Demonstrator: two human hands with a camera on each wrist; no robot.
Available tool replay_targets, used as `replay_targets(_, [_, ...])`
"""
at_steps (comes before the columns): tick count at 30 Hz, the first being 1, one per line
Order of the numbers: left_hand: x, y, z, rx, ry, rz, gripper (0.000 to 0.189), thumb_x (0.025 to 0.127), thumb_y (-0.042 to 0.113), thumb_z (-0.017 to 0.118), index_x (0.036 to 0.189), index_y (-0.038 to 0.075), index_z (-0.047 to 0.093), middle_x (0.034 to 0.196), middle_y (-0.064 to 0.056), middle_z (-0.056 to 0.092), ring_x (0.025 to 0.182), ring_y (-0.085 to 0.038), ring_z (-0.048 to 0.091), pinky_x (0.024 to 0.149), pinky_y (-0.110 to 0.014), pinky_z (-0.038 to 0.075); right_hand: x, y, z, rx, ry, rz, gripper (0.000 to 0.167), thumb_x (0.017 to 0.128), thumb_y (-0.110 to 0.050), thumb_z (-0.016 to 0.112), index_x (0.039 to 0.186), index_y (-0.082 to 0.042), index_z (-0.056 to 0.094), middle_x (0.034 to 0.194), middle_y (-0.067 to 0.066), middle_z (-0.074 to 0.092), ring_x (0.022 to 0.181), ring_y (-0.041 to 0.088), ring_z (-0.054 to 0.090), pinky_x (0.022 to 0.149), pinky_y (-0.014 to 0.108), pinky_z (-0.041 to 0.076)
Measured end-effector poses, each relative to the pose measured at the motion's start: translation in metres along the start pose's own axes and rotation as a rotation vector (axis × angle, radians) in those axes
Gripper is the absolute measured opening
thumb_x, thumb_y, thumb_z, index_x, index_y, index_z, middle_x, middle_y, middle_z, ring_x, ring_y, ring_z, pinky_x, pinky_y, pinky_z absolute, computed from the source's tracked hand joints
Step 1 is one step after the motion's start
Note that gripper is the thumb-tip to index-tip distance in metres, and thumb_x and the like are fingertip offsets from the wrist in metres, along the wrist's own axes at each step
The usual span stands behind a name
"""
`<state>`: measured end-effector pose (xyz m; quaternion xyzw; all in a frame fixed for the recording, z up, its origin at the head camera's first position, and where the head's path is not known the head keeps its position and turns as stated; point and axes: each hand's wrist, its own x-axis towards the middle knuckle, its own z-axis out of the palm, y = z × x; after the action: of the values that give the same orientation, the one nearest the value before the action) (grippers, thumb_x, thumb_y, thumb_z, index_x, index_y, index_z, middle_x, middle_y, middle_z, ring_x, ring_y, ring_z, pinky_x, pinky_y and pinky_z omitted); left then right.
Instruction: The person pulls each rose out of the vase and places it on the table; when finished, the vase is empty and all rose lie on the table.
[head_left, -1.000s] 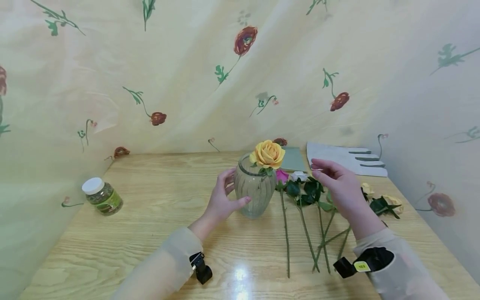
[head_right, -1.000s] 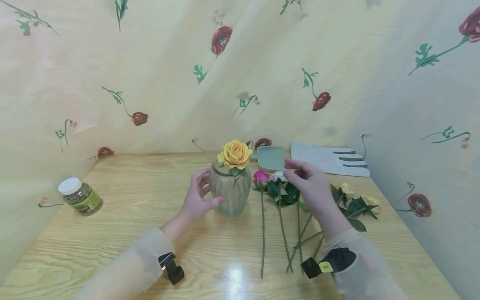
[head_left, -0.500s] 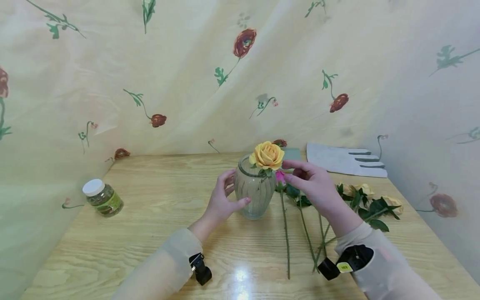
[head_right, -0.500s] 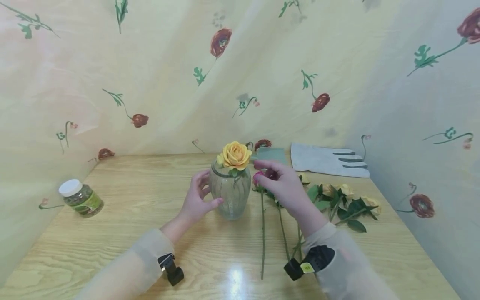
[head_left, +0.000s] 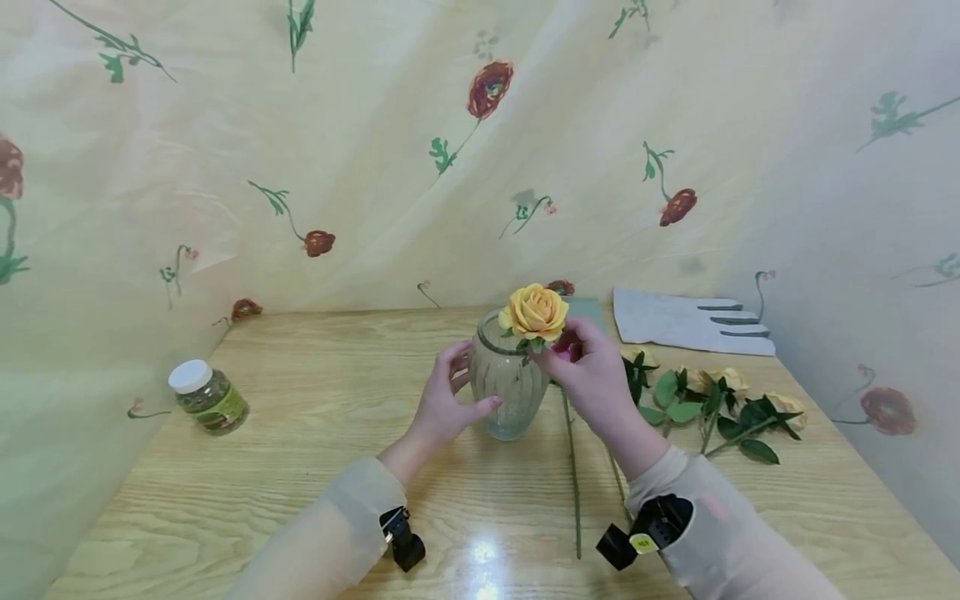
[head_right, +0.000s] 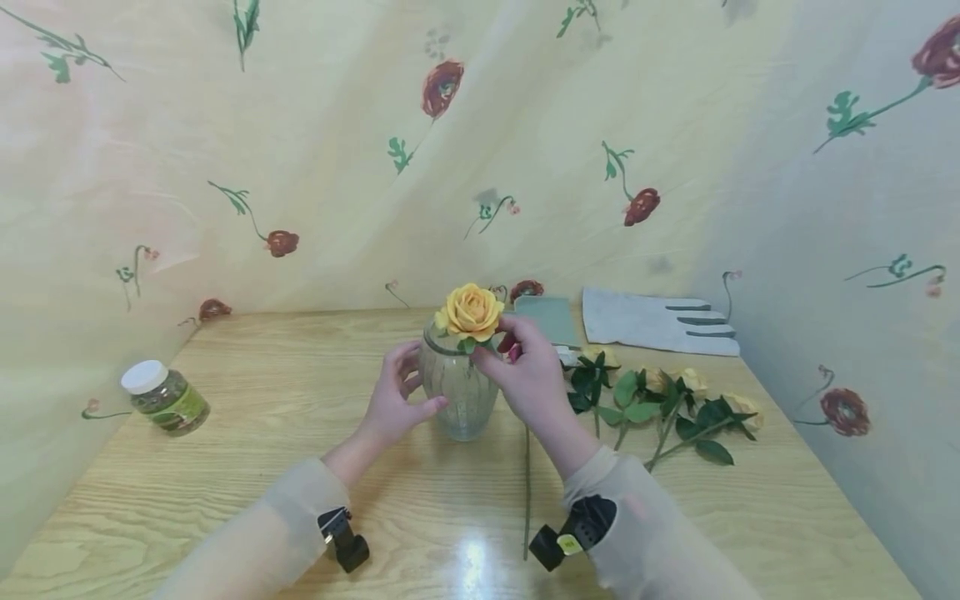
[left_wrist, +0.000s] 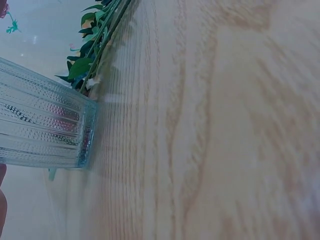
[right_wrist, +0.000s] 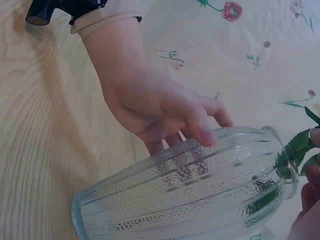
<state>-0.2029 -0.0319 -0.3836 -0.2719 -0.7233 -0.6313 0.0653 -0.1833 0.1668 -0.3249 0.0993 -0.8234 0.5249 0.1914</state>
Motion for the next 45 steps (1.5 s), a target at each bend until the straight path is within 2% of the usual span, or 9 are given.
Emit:
replay_targets(6, [0.001, 0.000, 0.001, 0.010, -0.010, 0.012, 0.074, 0.075, -0.004, 0.071, 0.134, -0.003, 0.026, 0.134, -0.025, 0.036, 0.121, -0.039, 0.041, 0.101, -0.046, 0.038, 0.001, 0.001, 0.007, -0.020, 0.069, 0.022, 0.023, 0.082, -0.013, 0.073, 0.100, -0.007, 0.059, 0.075, 0.005, 0.048, 0.061, 0.017, 0.043, 0.047, 0.023, 0.037])
replay_targets(17, [0.001, 0.001, 0.001, 0.017, -0.001, 0.025, 0.073, 0.074, -0.007, 0.071, 0.133, -0.005, 0.027, 0.132, -0.027, 0.037, 0.118, -0.040, 0.042, 0.100, -0.047, 0.039, 0.002, -0.004, 0.016, 0.024, 0.116, 0.007, 0.023, 0.079, -0.002, 0.071, 0.101, -0.003, 0.061, 0.078, 0.008, 0.052, 0.065, 0.018, 0.043, 0.052, 0.023, 0.036])
replay_targets(20, [0.004, -0.012, 0.001, 0.003, 0.007, 0.022, 0.076, 0.073, -0.008, 0.072, 0.134, -0.003, 0.027, 0.133, -0.025, 0.037, 0.119, -0.039, 0.042, 0.100, -0.046, 0.039, 0.002, -0.005, 0.019, 0.031, 0.110, -0.021, 0.026, 0.080, -0.003, 0.071, 0.104, -0.003, 0.062, 0.079, 0.007, 0.052, 0.064, 0.019, 0.042, 0.051, 0.023, 0.035])
replay_targets(24, [0.006, -0.035, 0.003, -0.014, 0.020, 0.007, 0.079, 0.072, -0.006, 0.074, 0.136, 0.005, 0.028, 0.135, -0.018, 0.038, 0.120, -0.032, 0.043, 0.101, -0.043, 0.039, 0.002, -0.007, 0.022, 0.006, 0.108, -0.038, 0.029, 0.080, -0.005, 0.072, 0.108, -0.004, 0.063, 0.084, 0.008, 0.053, 0.067, 0.021, 0.042, 0.053, 0.025, 0.036])
replay_targets(28, [0.006, -0.039, 0.005, -0.012, 0.024, 0.009, 0.078, 0.074, -0.001, 0.075, 0.136, 0.010, 0.030, 0.134, -0.012, 0.040, 0.120, -0.027, 0.044, 0.101, -0.039, 0.040, 0.004, -0.009, 0.024, -0.052, 0.110, -0.067, 0.031, 0.079, -0.006, 0.073, 0.109, -0.003, 0.065, 0.087, 0.008, 0.055, 0.075, 0.020, 0.044, 0.059, 0.028, 0.038])
replay_targets(34, [0.006, -0.036, 0.005, -0.018, 0.031, 0.008, 0.079, 0.073, -0.004, 0.075, 0.136, 0.008, 0.030, 0.134, -0.014, 0.039, 0.120, -0.028, 0.044, 0.101, -0.039, 0.040, 0.011, -0.014, 0.026, -0.119, 0.119, -0.167, 0.029, 0.076, -0.009, 0.077, 0.104, -0.007, 0.069, 0.087, 0.005, 0.062, 0.077, 0.020, 0.045, 0.062, 0.034, 0.039])
replay_targets(37, [0.005, -0.025, 0.004, -0.020, 0.024, 0.011, 0.077, 0.072, -0.007, 0.073, 0.135, 0.004, 0.029, 0.133, -0.018, 0.039, 0.119, -0.033, 0.044, 0.101, -0.042, 0.040, 0.014, -0.017, 0.026, -0.129, 0.127, -0.208, 0.022, 0.076, -0.006, 0.075, 0.098, -0.007, 0.071, 0.086, 0.004, 0.065, 0.077, 0.020, 0.045, 0.066, 0.035, 0.038])
replay_targets(42, [0.002, -0.003, 0.003, -0.010, 0.010, 0.013, 0.072, 0.074, -0.007, 0.071, 0.132, -0.002, 0.029, 0.131, -0.023, 0.039, 0.118, -0.037, 0.043, 0.100, -0.046, 0.040, 0.014, -0.019, 0.027, -0.125, 0.129, -0.175, 0.017, 0.076, -0.003, 0.072, 0.093, -0.006, 0.071, 0.081, 0.006, 0.062, 0.077, 0.020, 0.046, 0.063, 0.033, 0.038])
replay_targets(45, [0.002, -0.001, 0.003, -0.007, 0.012, 0.017, 0.073, 0.073, -0.007, 0.071, 0.133, -0.003, 0.029, 0.132, -0.024, 0.039, 0.118, -0.037, 0.043, 0.100, -0.046, 0.039, 0.014, -0.018, 0.026, -0.115, 0.123, -0.130, 0.018, 0.077, -0.004, 0.071, 0.096, -0.005, 0.071, 0.083, 0.009, 0.059, 0.078, 0.020, 0.047, 0.060, 0.033, 0.038])
